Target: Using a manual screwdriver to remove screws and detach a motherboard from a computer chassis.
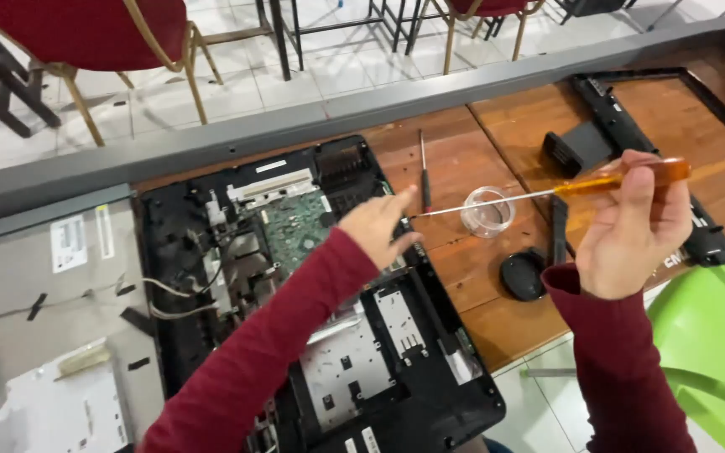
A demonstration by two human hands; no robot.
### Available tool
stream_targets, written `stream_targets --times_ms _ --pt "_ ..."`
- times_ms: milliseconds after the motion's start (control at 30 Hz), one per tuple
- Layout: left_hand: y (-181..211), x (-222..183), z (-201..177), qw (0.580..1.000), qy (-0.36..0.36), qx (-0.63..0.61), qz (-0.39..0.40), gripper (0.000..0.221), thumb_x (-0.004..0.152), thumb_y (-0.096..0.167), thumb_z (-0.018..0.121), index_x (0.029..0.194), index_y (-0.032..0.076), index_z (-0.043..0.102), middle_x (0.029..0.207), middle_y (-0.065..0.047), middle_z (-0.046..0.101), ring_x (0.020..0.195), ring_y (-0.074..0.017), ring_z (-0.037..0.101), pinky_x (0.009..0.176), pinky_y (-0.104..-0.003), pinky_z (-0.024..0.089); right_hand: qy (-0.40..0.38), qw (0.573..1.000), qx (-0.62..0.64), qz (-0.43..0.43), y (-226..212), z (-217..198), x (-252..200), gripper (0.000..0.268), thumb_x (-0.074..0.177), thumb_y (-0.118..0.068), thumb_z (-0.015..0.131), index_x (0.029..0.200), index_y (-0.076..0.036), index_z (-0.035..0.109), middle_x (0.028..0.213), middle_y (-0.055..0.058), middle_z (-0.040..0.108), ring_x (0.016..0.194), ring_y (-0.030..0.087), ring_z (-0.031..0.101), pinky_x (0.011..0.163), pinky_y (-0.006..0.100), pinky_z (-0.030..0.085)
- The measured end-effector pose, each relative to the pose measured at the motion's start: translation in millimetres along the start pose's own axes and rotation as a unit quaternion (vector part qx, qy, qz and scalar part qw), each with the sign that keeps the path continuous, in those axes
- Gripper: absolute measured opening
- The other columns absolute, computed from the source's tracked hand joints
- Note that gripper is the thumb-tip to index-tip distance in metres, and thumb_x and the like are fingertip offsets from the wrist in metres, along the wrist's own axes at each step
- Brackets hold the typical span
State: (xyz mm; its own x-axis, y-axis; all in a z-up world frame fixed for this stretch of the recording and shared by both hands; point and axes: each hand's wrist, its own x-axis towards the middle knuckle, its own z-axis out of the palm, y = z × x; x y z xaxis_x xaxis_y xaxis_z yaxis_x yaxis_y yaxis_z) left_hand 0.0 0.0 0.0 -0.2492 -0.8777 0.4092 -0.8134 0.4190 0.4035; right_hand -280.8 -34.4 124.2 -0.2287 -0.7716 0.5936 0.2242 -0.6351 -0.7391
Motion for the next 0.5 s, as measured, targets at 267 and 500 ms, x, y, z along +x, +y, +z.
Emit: stream_targets --times_ms 267,500 --pt "-40.2 61.3 73.5 0.998 -0.026 -0.039 -0.046 0.042 0.095 0.015 0.05 0.133 0.016 0.067 0.12 -0.013 0.075 0.103 -0.0355 0.073 0.089 -0.046 0.057 0.068 0.998 -0.008 0.009 26.8 -32.6 13.3 0.022 0.103 -0.03 0.075 0.112 -0.011 0.068 0.108 0.005 0.072 0.087 0.012 0.07 0.068 0.027 0.062" --pt "-87.8 181.7 91.1 0.932 -0.263 0.164 -0.189 0.036 0.099 0.02 0.05 0.128 0.011 0.069 0.126 -0.015 0.072 0.116 -0.0343 0.07 0.093 -0.048 0.056 0.174 0.983 0.048 0.021 34.8 -71.4 6.6 0.007 0.111 -0.013 0.064 0.113 -0.009 0.069 0.114 0.007 0.075 0.091 0.016 0.075 0.081 0.038 0.071"
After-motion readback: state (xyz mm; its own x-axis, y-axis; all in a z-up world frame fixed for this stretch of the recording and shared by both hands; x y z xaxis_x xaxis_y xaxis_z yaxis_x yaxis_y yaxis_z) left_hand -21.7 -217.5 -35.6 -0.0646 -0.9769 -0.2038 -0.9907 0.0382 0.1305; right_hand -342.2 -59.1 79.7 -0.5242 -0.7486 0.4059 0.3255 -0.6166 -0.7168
